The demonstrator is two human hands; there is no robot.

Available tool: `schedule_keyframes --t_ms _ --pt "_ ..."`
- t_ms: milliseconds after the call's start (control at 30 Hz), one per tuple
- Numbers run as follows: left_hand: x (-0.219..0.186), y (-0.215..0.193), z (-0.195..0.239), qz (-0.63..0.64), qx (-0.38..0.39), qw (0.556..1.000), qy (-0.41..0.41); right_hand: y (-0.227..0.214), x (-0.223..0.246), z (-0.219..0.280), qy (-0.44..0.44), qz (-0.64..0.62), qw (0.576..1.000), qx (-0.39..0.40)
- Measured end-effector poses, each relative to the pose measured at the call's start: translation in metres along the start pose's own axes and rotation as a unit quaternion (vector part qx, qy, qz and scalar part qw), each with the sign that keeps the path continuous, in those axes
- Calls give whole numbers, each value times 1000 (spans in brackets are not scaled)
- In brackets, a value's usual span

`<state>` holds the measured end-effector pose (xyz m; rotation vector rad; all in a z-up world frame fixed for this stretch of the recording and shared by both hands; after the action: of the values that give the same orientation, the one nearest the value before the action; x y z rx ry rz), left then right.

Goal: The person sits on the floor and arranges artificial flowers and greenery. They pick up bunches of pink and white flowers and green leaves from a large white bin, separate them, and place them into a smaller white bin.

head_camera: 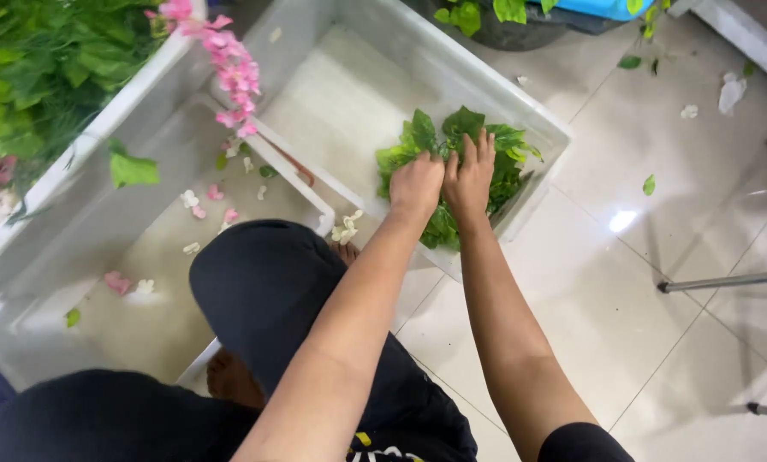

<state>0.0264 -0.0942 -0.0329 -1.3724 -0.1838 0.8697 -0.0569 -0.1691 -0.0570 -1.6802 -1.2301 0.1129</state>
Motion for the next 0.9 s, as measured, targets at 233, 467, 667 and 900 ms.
schedule_keyframes --t_ms 233,467,667,900 --pt "15 82 -21 -41 63 997 18 47 -55 40 108 -10 990 91" --pt "50 163 -16 -65 270 960 -23 111 -79 91 150 5 951 270" --pt "69 177 -16 -66 334 940 -35 127 -74 114 195 -13 896 399" --pt "53 141 -4 -50 312 949 -3 96 -59 91 216 -18 905 366"
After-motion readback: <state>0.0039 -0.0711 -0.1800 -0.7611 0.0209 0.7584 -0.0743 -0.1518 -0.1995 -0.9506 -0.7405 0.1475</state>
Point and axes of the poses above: each hand's wrist, its own z-axis away from the middle knuckle, its own y-axis out of the palm, x = y × z, the point moved 10 cm from there along -z, towards the middle knuckle, and after that the axes turned 12 degrees about -y, right-handed, at the moved point
